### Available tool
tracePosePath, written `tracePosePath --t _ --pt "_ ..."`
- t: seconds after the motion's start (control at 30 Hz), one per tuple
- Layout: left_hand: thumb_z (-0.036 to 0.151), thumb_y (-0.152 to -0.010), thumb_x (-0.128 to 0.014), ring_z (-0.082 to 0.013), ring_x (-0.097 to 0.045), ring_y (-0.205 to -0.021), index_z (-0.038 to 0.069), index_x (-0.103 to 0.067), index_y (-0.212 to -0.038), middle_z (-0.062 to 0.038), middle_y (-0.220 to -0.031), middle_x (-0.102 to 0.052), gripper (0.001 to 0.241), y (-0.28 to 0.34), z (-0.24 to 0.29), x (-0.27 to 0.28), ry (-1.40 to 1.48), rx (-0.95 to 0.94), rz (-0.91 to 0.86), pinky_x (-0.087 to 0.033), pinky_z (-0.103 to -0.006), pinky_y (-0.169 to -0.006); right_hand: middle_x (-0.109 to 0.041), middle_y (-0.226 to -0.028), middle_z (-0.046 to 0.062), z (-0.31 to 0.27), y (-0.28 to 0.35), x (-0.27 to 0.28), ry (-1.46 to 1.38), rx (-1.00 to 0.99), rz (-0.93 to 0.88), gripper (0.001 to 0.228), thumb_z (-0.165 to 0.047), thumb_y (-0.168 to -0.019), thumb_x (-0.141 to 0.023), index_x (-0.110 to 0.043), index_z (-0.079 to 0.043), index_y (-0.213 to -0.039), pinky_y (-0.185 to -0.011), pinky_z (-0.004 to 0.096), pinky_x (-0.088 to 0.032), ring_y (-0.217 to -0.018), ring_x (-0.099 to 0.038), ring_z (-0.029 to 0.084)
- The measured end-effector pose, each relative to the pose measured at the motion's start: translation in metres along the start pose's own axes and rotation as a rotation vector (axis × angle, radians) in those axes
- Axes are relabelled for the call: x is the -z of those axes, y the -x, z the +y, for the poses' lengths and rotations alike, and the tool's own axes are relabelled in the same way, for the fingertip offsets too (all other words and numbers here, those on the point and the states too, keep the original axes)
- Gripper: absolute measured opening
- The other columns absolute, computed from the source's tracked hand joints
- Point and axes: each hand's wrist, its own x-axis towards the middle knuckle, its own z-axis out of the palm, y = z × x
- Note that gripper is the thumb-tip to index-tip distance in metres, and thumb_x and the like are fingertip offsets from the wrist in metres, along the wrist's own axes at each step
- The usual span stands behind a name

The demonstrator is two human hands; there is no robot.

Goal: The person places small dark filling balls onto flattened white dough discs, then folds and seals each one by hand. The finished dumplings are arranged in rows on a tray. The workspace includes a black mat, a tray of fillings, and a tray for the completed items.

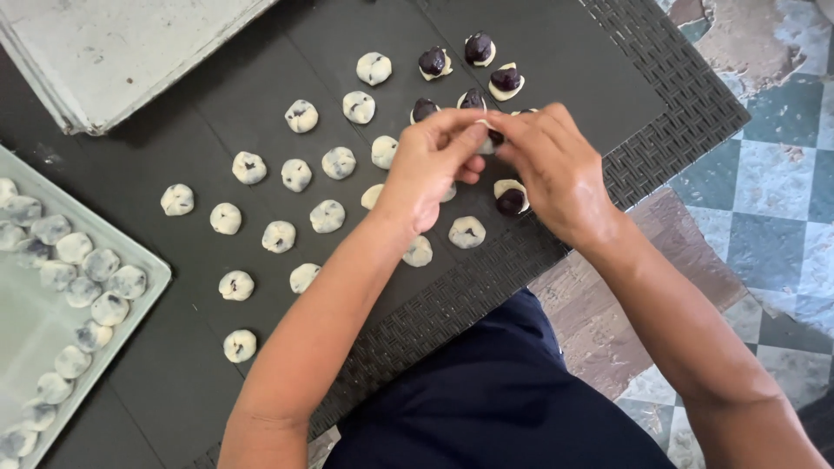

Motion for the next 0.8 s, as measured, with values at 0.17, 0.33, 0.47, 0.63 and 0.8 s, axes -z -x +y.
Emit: tracePosePath --t 0.17,0.33,0.47,0.63,0.8 --pt "0.014 -0.086 -0.070 -0.0138 -0.065 -0.055 0.003 -0.072 -0.097 -0.009 -0.073 -0.065 0.015 -0.009 -0.007 0.002 -0.140 0.065 -0.036 -0.061 -0.0251 -0.046 -0.064 -0.082 0.015 0.000 0.008 0.000 0.027 0.036 0.006 0.013 0.000 -0.092 -0.073 -0.072 0.008 -0.102 -0.063 0.038 -0.051 -0.070 -0.057 0.030" --pt "0.014 -0.094 -0.056 -0.0447 -0.066 -0.080 0.008 -0.070 -0.090 -0.016 -0.088 -0.058 0.016 0.001 -0.002 -0.005 -1.029 -0.411 -0.067 -0.057 -0.0514 -0.072 -0.048 -0.072 0.012 0.026 0.022 -0.016 0.203 0.115 -0.038 0.022 -0.016 -0.093 -0.074 -0.063 0.003 -0.091 -0.060 0.041 -0.043 -0.068 -0.051 0.033" --pt "-0.004 -0.092 -0.055 -0.0367 -0.062 -0.080 -0.001 -0.034 -0.143 -0.018 -0.084 -0.058 0.055 0.017 -0.013 -0.011 -1.315 -0.743 0.088 -0.052 -0.0449 -0.071 -0.057 -0.087 0.008 0.034 0.023 -0.025 0.249 0.038 -0.105 0.019 -0.018 -0.098 -0.068 -0.060 -0.003 -0.089 -0.073 0.038 -0.035 -0.082 -0.049 0.030" --pt "0.004 -0.095 -0.055 -0.0218 -0.057 -0.087 0.004 -0.042 -0.141 -0.008 -0.086 -0.062 0.048 0.022 -0.025 0.004 -1.446 -1.007 0.274 -0.044 -0.0349 -0.079 -0.058 -0.085 0.007 0.028 0.017 -0.018 0.292 0.074 -0.119 0.024 -0.012 -0.098 -0.067 -0.059 -0.006 -0.076 -0.077 0.040 -0.037 -0.085 -0.051 0.030" --pt "0.026 -0.080 -0.075 -0.0231 -0.047 -0.086 0.012 -0.058 -0.106 -0.001 -0.087 -0.053 0.034 0.015 -0.034 0.016 -1.463 -0.847 0.276 -0.035 -0.0388 -0.072 -0.060 -0.094 0.010 0.024 0.030 -0.009 0.310 -0.007 -0.197 0.020 -0.020 -0.094 -0.072 -0.070 -0.002 -0.101 -0.077 0.039 -0.037 -0.091 -0.051 0.031"
